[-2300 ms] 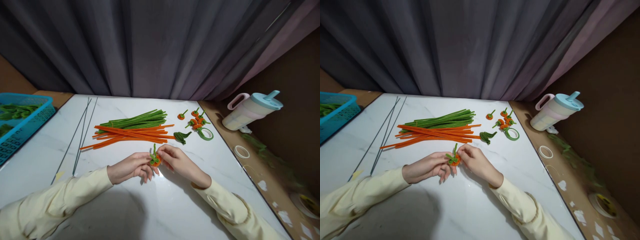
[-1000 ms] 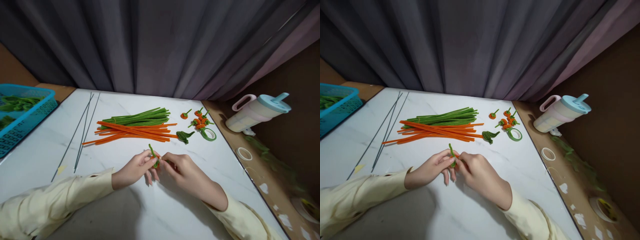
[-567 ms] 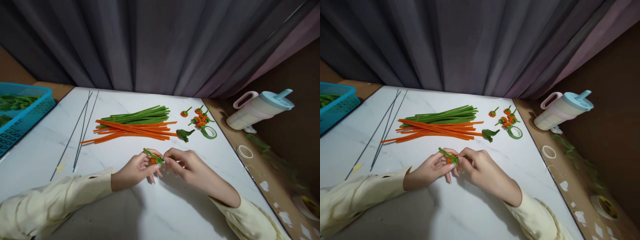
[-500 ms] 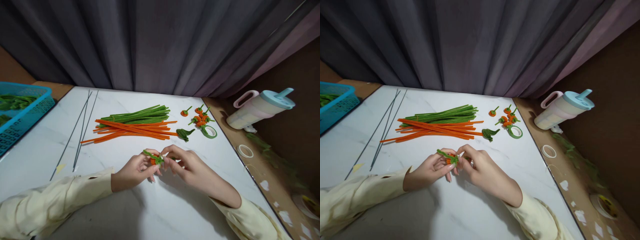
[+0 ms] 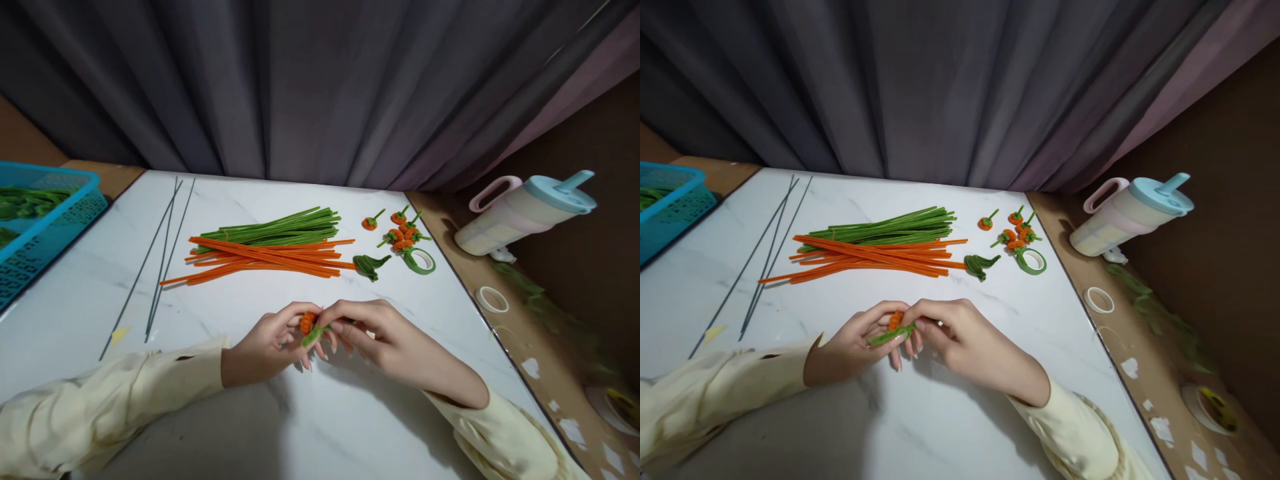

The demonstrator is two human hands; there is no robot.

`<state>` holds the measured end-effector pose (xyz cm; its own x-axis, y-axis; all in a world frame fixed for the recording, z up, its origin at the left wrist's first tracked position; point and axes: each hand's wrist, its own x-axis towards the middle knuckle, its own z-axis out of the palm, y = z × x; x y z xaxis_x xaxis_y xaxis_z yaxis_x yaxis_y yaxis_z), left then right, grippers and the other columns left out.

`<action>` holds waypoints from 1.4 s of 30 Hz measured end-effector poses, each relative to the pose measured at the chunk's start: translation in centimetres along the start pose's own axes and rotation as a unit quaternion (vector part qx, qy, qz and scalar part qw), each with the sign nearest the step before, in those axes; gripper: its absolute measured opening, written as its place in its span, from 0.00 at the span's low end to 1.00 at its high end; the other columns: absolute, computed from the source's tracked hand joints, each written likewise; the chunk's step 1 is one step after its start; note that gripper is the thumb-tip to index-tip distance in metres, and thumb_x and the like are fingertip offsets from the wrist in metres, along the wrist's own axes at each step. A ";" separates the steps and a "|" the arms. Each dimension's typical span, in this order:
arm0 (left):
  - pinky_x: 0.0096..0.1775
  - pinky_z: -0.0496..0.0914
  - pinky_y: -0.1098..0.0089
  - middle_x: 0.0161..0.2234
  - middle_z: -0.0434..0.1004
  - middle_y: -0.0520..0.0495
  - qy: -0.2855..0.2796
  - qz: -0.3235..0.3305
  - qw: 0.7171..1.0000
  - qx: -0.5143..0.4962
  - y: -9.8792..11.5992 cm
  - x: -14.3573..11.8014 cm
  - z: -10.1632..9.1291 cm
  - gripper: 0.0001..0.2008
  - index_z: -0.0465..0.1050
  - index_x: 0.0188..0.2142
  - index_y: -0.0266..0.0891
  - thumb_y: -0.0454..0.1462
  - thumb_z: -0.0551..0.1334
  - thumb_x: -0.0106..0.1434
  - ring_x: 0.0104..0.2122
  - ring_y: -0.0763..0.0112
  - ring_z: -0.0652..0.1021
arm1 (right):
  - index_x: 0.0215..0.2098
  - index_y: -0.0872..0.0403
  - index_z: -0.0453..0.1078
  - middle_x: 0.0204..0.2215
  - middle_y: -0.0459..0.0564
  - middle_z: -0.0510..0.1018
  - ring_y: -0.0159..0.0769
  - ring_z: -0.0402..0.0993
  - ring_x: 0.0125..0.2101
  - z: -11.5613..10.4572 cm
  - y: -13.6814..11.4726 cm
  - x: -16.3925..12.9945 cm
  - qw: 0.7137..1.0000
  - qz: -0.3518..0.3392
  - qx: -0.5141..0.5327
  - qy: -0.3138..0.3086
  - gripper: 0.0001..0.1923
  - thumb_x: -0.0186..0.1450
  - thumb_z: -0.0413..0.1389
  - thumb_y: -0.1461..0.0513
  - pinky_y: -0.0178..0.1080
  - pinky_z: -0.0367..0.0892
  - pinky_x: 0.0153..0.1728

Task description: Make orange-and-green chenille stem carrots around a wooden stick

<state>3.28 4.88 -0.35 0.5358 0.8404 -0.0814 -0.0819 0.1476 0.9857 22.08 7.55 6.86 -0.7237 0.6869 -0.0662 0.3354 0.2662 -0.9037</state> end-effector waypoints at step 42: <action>0.37 0.74 0.81 0.34 0.80 0.47 0.126 0.336 0.821 0.445 1.1 -0.4 -0.3 0.11 0.66 0.43 0.36 0.30 0.55 0.59 0.32 0.76 0.80 | 0.34 0.57 0.68 0.23 0.44 0.71 0.26 0.62 0.21 1.5 -0.8 -0.7 0.993 0.056 -0.093 0.049 0.05 0.63 0.51 0.69 0.29 0.56 0.22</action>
<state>2.76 4.84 0.73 0.4211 0.6739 0.6070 0.4178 -0.7382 0.5297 21.41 5.78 7.03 -0.6165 0.7792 -0.1132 0.5230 0.2978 -0.7986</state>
